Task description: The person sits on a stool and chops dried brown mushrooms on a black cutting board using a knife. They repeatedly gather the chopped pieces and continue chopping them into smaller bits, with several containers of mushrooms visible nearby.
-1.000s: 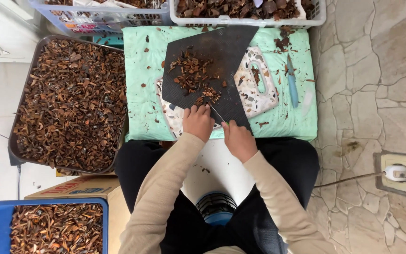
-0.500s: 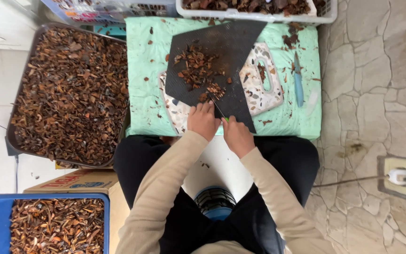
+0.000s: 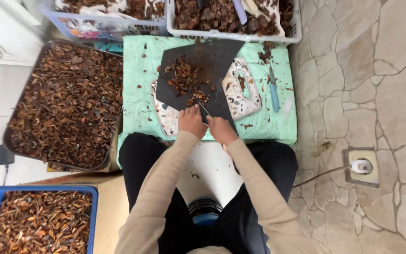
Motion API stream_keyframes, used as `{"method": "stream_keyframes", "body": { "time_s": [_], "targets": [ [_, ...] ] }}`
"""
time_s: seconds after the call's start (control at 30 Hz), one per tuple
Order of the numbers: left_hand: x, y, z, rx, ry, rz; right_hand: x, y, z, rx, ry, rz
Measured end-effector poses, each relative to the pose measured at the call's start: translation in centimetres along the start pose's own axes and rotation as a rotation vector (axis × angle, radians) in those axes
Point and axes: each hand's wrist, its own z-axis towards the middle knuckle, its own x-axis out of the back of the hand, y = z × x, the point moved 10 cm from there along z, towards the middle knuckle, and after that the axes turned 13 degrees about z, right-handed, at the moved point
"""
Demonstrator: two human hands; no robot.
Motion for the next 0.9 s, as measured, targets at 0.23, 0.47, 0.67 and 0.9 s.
{"method": "stream_keyframes", "body": {
  "time_s": [0.23,0.47,0.67,0.9],
  "targets": [
    [0.9,0.3,-0.7,0.004,0.026,0.019,0.9,-1.0,-1.7,-0.026,0.157,-0.127],
    [2.9,1.1,-2.1,0.005,0.248,0.066,0.5,-0.5,-1.1,-0.016,0.143,-0.079],
    [1.8,1.5,-1.5,-0.103,0.035,0.203,0.3,-0.6,-1.9,-0.009,0.103,-0.019],
    [0.8,0.7,-1.7,-0.147,0.012,0.167,0.0,0.3,0.0,-0.068,0.057,-0.122]
  ]
}}
